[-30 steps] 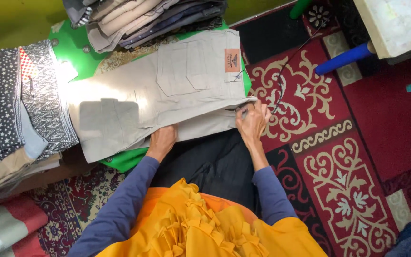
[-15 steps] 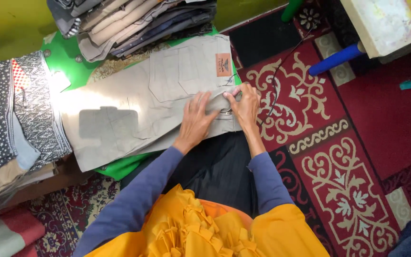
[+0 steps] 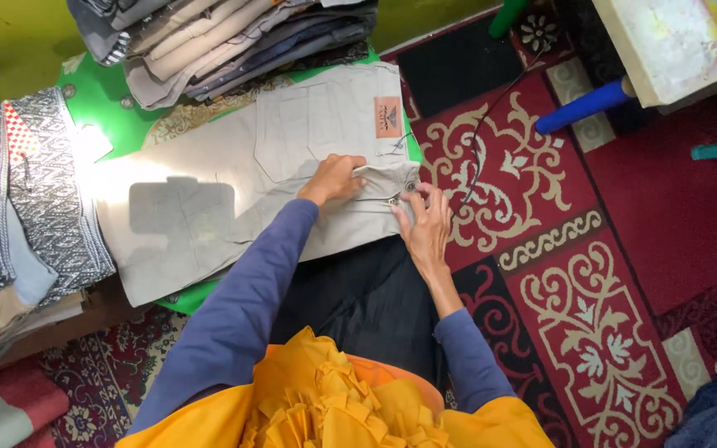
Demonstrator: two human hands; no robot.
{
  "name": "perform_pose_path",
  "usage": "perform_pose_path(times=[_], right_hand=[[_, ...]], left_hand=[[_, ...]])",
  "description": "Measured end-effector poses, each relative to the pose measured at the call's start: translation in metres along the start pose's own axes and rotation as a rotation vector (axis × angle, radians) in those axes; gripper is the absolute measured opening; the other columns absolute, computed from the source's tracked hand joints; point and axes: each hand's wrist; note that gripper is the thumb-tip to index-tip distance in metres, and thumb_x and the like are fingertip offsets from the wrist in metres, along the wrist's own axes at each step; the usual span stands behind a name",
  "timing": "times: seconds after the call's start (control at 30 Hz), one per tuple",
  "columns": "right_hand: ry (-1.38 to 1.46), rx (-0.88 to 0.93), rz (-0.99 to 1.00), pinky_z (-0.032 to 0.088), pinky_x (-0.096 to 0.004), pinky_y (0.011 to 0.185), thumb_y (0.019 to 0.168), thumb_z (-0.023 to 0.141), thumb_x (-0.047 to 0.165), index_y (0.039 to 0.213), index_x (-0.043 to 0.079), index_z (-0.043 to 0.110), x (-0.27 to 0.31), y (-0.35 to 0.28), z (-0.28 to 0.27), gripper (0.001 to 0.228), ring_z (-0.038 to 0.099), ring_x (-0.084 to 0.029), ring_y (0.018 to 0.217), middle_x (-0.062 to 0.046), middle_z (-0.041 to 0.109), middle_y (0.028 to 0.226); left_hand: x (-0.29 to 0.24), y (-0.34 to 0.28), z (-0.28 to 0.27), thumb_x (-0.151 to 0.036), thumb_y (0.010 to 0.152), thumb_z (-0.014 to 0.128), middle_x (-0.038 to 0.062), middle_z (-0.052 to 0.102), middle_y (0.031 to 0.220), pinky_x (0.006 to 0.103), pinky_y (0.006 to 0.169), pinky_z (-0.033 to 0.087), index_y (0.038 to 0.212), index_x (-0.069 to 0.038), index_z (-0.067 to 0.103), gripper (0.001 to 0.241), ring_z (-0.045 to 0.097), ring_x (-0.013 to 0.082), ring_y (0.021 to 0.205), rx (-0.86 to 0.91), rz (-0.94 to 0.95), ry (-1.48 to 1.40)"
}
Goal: The person folds a dark blue patterned shirt and a pair of light-colored trousers on a green patterned surface. They smooth the fabric, fold the items neatly, and place them on a stack of other folded clothes.
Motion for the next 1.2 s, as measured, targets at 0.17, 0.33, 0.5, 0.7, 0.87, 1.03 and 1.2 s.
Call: perform_pose_path(times=[0.17,0.33,0.5,0.7,0.87,1.03,1.2], right_hand=[[-0.168,-0.113,-0.191,0.038,-0.054,0.103,0.09,0.072,0.021,0.105,0.024,0.072,0.016,-0.007,0.026,0.015,0.047,-0.034,0.13,-0.008,0.056,0.129],[-0.177,-0.049,-0.253,0.027,-0.066,0.112,0.09,0.066,0.019,0.104,0.028,0.072,0.022,-0.011,0.039,0.018,0.044,-0.034,0.136,-0.007,0.057,0.13],[-0.249,-0.089,-0.223,0.03,-0.065,0.108,0.091,0.063,0.016,0.107,0.026,0.071,0.045,-0.019,0.03,0.021,0.047,-0.032,0.13,-0.007,0.059,0.126],[0.095,0.066,-0.416,0.044,-0.052,0.104,0.086,0.059,0.013,0.107,0.016,0.071,0.114,-0.039,0.073,0.024,0.059,-0.03,0.122,-0.01,0.062,0.122],[-0.014,0.066,-0.275,0.045,-0.046,0.1,0.082,0.062,0.008,0.112,0.019,0.073,0.048,-0.019,0.054,0.034,0.058,-0.029,0.122,-0.007,0.063,0.125],[-0.065,-0.031,-0.167,0.047,-0.04,0.09,0.078,0.072,0.008,0.097,0.024,0.078,0.007,-0.013,0.027,0.025,0.063,-0.023,0.109,0.001,0.069,0.114],[0.278,-0.141,0.162,0.048,-0.045,0.09,0.076,0.082,0.009,0.11,0.02,0.071,-0.027,-0.013,0.026,0.038,0.063,-0.03,0.1,-0.003,0.067,0.105]], left_hand=[[0.024,0.034,0.015,-0.037,0.09,0.065,0.014,0.075,0.113,0.0511,0.101,0.053,0.12,-0.03,0.074,0.032,0.066,0.0397,0.118,0.098,-0.05,-0.002],[0.03,0.054,0.013,-0.04,0.095,0.052,0.021,0.072,0.12,0.0535,0.108,0.047,0.126,-0.023,0.073,0.04,0.061,0.0434,0.124,0.177,-0.06,0.002],[0.019,0.04,-0.004,-0.044,0.092,0.042,0.016,0.072,0.124,0.05,0.111,0.045,0.121,-0.022,0.073,0.047,0.063,0.0375,0.124,0.246,-0.014,0.05],[0.008,0.03,-0.014,-0.046,0.091,0.04,0.02,0.07,0.124,0.0499,0.11,0.044,0.121,-0.02,0.073,0.051,0.06,0.0392,0.126,0.267,-0.043,-0.003],[0.033,0.047,0.011,-0.05,0.09,0.046,0.019,0.071,0.122,0.0483,0.107,0.048,0.123,-0.03,0.073,0.048,0.06,0.0392,0.126,0.231,-0.081,-0.06],[0.028,0.044,0.03,-0.051,0.091,0.046,0.017,0.072,0.121,0.0491,0.107,0.049,0.122,-0.035,0.073,0.044,0.062,0.0399,0.124,0.174,-0.059,-0.05],[-0.015,-0.029,0.001,-0.039,0.098,0.049,0.018,0.072,0.119,0.055,0.105,0.048,0.118,-0.031,0.072,0.031,0.062,0.0416,0.122,0.146,0.056,-0.125]])
Point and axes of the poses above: each hand's wrist, its own y-axis towards the middle knuckle, its own z-axis out of the palm, x = y × z
